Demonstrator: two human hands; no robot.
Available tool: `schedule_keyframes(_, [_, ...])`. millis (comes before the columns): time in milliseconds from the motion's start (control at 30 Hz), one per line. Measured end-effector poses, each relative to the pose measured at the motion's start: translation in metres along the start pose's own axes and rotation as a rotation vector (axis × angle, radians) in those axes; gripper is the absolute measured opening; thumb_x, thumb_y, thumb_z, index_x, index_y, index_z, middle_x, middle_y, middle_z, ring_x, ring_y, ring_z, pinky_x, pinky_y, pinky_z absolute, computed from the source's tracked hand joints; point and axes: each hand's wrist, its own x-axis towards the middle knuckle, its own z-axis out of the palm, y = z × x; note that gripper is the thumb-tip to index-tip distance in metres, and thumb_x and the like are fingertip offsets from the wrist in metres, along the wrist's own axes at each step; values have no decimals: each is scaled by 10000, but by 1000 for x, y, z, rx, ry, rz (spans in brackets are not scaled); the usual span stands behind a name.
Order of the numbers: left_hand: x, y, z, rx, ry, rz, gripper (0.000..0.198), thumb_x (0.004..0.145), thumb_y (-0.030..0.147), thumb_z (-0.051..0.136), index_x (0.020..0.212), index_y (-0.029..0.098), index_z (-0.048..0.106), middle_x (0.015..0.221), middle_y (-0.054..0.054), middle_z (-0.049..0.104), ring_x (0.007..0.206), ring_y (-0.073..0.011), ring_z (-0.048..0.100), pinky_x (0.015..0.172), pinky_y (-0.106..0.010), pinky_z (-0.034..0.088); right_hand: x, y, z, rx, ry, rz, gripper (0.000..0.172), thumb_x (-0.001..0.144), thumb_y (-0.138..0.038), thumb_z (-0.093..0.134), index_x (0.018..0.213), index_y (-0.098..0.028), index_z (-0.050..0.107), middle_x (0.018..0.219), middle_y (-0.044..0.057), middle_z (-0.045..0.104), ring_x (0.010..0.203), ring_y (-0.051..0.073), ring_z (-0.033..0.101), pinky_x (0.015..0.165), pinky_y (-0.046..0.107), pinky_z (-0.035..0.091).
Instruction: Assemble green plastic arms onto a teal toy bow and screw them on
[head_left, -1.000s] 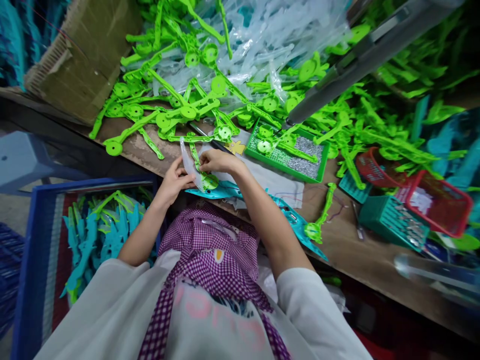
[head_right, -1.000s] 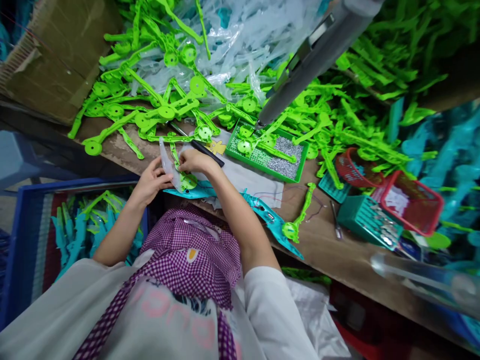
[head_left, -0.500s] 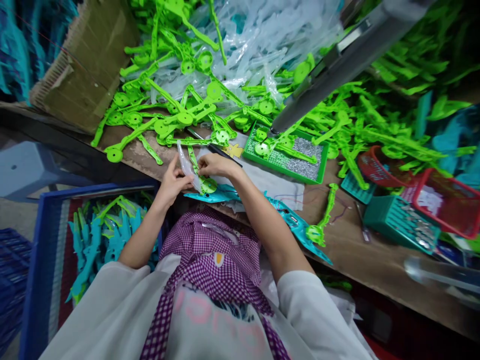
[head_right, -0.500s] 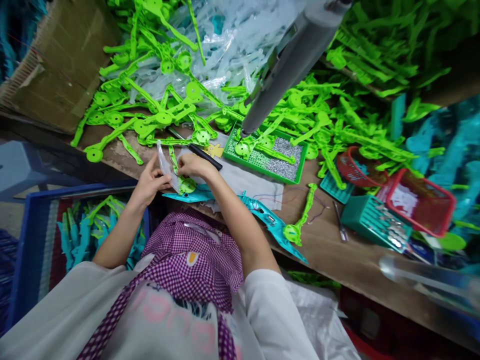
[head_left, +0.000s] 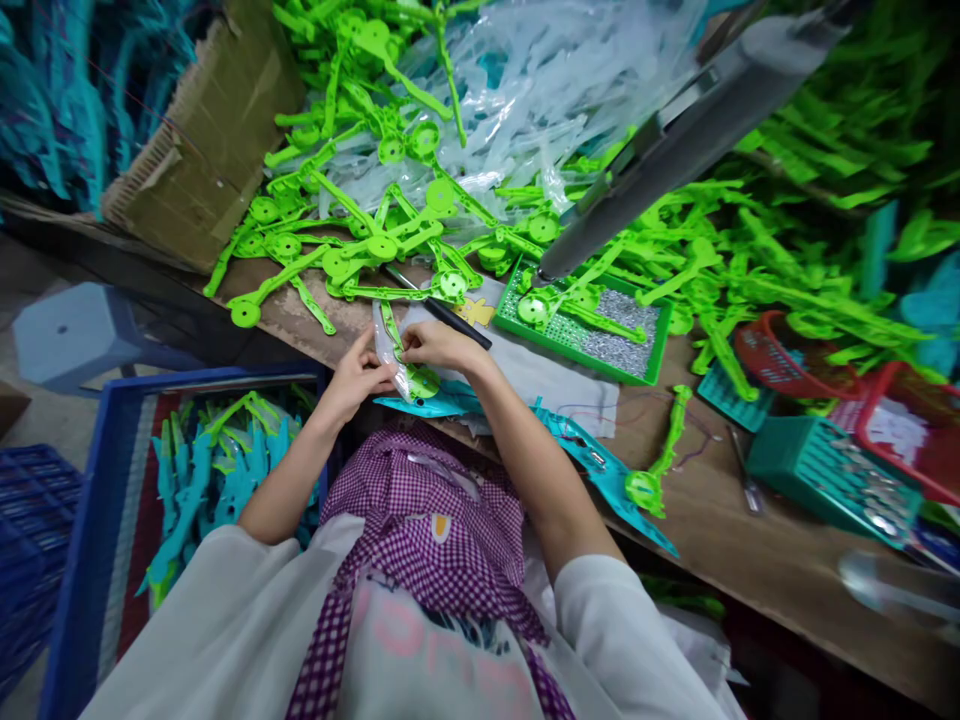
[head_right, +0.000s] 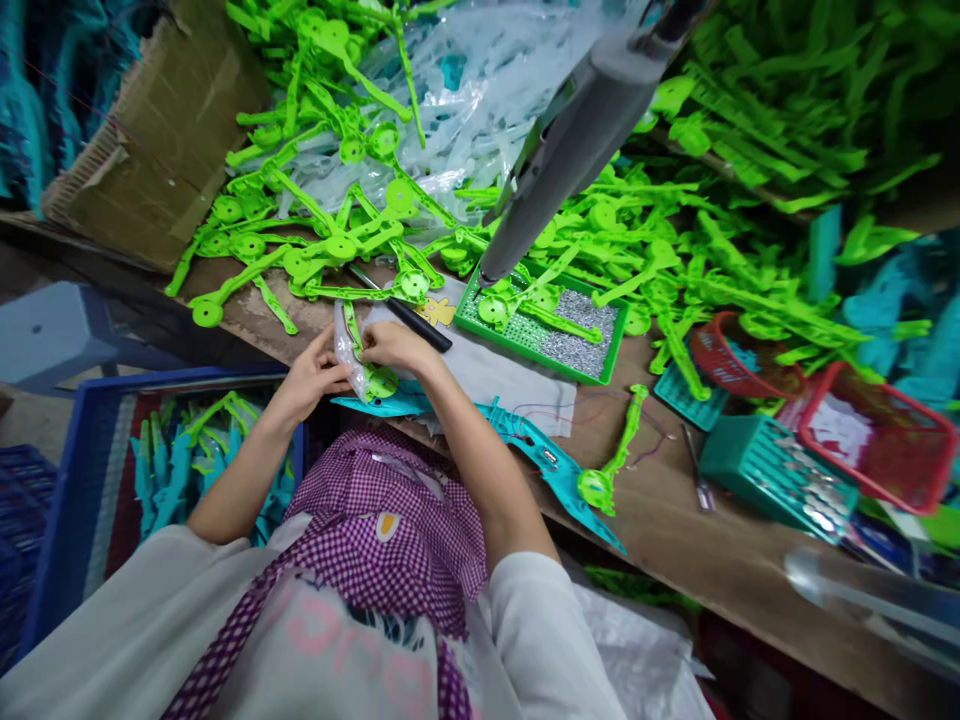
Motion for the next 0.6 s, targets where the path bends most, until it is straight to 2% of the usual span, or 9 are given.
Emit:
schedule_keyframes(400, [4, 0, 3, 3, -68, 31, 967, 667, 109, 795, 1509, 275, 348, 777, 51, 590, 648, -99, 653, 659, -257, 625, -3, -2, -2, -18, 7, -8, 149, 781, -215, 619, 903, -135, 650, 785, 2, 624, 681, 100, 498, 613, 222, 313])
schedule_keyframes(600, [3, -5, 4, 4, -23, 83, 946, 675, 152, 800, 1503, 280, 362, 761, 56, 576, 647, -101, 649, 672, -263, 622, -5, -4, -2, -67, 6, -9, 171, 798, -228, 613, 932, -134, 664, 819, 20, 648, 683, 104, 495, 611, 227, 307])
